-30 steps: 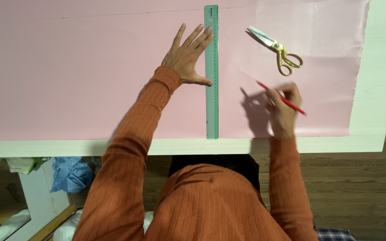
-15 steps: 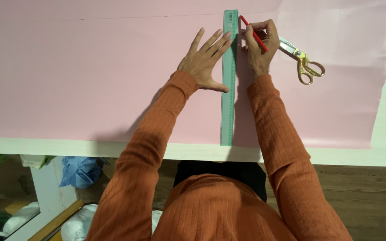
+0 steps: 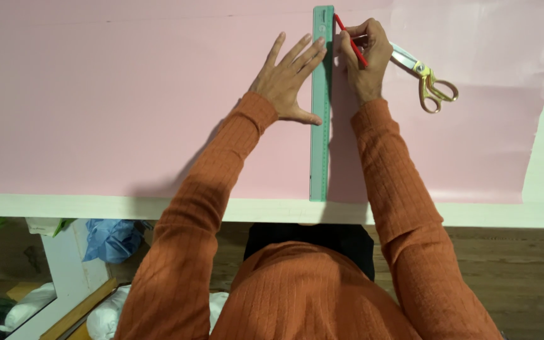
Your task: The recorder is measuring, marking, and cutting a roll of pink leather-like material using a ruler, pencil, and scissors.
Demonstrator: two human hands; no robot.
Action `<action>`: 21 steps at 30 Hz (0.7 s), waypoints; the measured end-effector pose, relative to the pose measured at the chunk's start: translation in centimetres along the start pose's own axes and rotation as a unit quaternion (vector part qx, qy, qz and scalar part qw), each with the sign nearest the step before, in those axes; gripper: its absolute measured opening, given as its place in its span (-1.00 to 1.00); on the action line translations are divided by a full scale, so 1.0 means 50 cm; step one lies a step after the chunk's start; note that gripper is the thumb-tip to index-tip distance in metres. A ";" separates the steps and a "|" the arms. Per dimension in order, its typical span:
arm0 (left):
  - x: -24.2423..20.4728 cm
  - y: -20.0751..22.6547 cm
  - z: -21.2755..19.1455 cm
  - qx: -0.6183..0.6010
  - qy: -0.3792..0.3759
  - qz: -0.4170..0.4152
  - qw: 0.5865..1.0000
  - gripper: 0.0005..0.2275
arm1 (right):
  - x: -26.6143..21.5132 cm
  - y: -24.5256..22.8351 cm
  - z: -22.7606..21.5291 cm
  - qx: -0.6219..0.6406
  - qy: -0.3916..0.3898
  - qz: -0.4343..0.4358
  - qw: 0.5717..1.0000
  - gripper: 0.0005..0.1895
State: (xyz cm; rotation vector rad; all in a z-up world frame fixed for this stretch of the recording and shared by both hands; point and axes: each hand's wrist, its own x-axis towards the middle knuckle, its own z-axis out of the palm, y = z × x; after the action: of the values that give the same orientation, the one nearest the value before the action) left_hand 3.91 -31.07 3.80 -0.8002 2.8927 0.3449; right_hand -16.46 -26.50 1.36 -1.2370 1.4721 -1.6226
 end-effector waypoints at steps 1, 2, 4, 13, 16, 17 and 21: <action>-0.004 0.004 -0.006 -0.001 0.001 0.001 1.000 0.30 | -0.017 -0.009 -0.011 -0.002 0.001 0.000 1.000 -0.82; -0.009 0.008 -0.012 0.004 -0.005 -0.003 1.000 0.30 | -0.034 -0.019 -0.020 -0.055 -0.015 -0.016 0.998 -0.80; 0.000 0.004 -0.022 0.012 -0.004 -0.004 1.000 0.29 | -0.068 -0.065 -0.036 -0.111 -0.029 -0.039 0.993 -0.77; -0.006 0.015 -0.019 0.020 0.015 -0.007 1.000 0.25 | -0.532 -0.175 -0.135 -0.223 -0.165 0.075 0.958 -0.79; -0.010 0.022 -0.027 0.018 -0.005 -0.022 1.000 0.28 | -0.612 -0.233 -0.165 -0.261 -0.208 0.131 0.933 -0.83; -0.012 0.024 -0.029 0.017 -0.006 -0.024 1.000 0.27 | -0.606 -0.258 -0.170 -0.201 -0.170 0.171 0.950 -0.89; -0.029 0.027 -0.009 0.003 0.007 -0.045 0.999 0.26 | -0.547 -0.338 -0.179 -0.085 -0.016 0.141 0.986 -0.82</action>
State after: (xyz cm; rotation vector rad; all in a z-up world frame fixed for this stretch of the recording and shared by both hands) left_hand 4.42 -29.35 4.71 -0.9312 2.8572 0.3236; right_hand -12.07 4.83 11.94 -1.0813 1.7077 -1.3065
